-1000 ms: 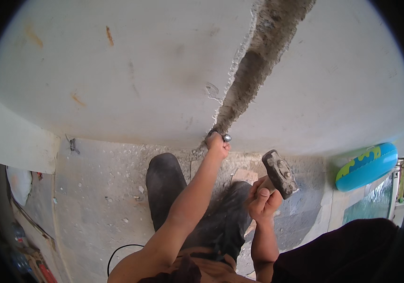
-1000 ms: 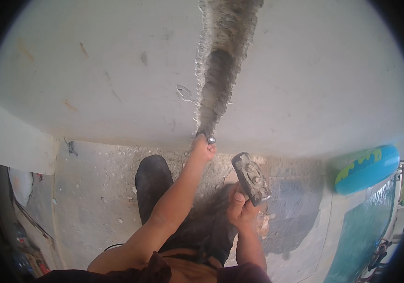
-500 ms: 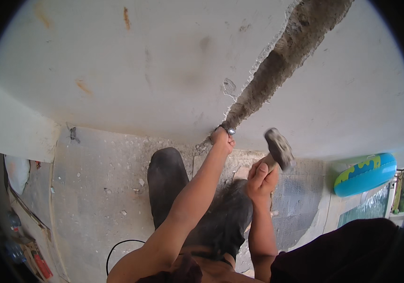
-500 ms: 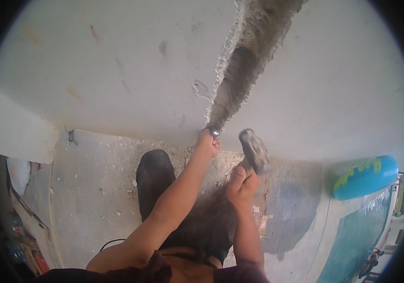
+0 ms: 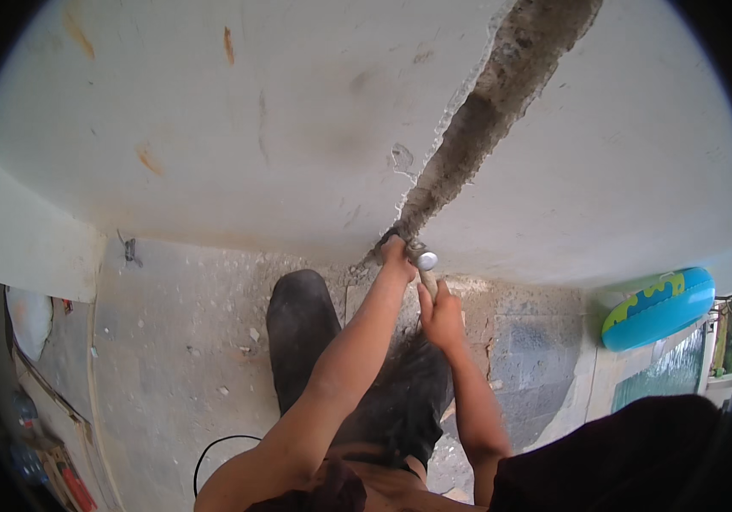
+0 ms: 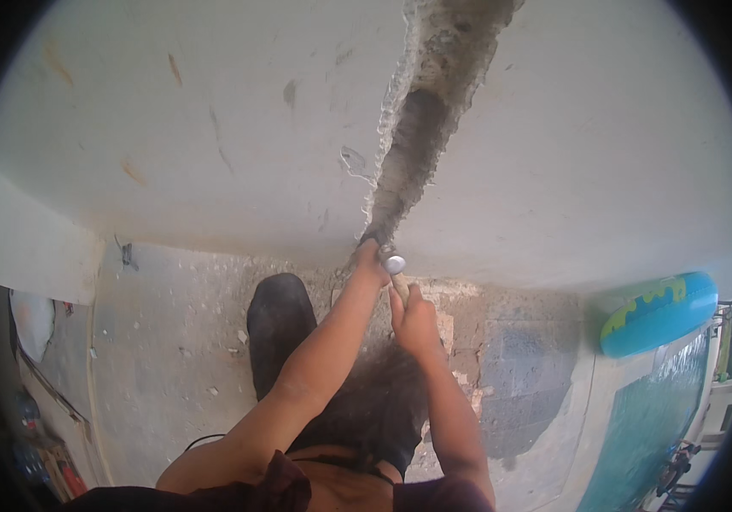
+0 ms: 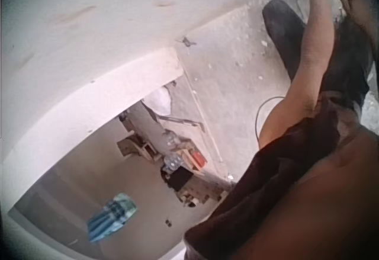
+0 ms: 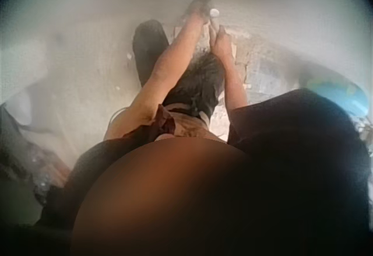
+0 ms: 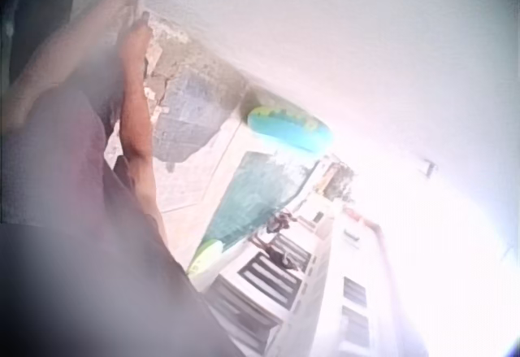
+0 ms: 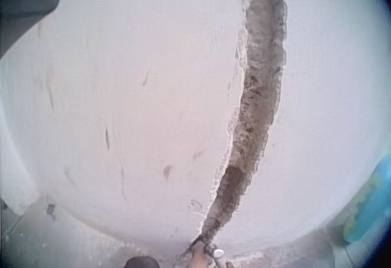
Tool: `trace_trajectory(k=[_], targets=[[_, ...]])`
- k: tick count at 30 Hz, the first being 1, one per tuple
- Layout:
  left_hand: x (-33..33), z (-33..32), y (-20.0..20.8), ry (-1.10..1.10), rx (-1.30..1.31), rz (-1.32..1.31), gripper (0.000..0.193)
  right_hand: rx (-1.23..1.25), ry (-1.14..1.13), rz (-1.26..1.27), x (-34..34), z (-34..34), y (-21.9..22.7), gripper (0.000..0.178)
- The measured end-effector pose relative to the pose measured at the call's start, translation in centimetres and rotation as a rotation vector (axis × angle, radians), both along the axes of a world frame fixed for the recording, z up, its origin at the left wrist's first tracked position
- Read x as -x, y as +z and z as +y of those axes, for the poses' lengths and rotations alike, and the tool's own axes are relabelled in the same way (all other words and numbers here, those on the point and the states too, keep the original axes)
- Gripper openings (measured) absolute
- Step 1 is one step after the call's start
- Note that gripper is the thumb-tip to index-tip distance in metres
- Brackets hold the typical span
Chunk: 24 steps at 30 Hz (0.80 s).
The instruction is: The person uses a hammer and chisel to chip away at a vertical section of a white wall. They repeatedly strike the chisel to remove plaster and debris, creating a deeper groove in the wall surface.
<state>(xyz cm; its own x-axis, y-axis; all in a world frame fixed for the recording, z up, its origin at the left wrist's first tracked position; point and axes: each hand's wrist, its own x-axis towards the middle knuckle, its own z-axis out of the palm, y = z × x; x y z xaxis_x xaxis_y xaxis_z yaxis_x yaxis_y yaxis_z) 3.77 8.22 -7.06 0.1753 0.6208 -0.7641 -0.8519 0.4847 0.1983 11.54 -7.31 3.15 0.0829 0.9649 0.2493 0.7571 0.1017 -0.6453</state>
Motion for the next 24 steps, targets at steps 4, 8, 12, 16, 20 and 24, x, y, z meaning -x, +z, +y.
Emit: trace_trajectory(k=[4, 8, 12, 16, 20, 24], targets=[[-0.8, -1.8, 0.9, -0.133, 0.021, 0.05, 0.018, 0.026, -0.121, 0.369, -0.4, -1.8, 4.3, 0.032], [-1.8, -1.2, 0.4, -0.113, 0.017, 0.169, 0.022, -0.024, -0.029, 0.197, -0.8, -0.3, -1.6, 0.031], [-0.7, -0.9, 0.5, -0.087, -0.029, 0.014, 0.028, 0.013, -0.065, 0.119, -0.4, 0.0, 0.4, 0.027], [-1.1, -2.3, 1.3, -0.134, 0.028, 0.041, 0.025, -0.125, -0.063, 0.6, -1.2, -2.5, 1.4, 0.027], [-1.5, -2.0, 0.9, -0.104, 0.017, 0.037, 0.029, 0.056, -0.05, 0.185, -1.4, -0.9, -3.1, 0.03], [-0.1, -4.9, -0.5, -0.162, -0.04, 0.103, 0.033, 0.194, -0.106, 0.262, -1.7, -4.4, -0.7, 0.032]])
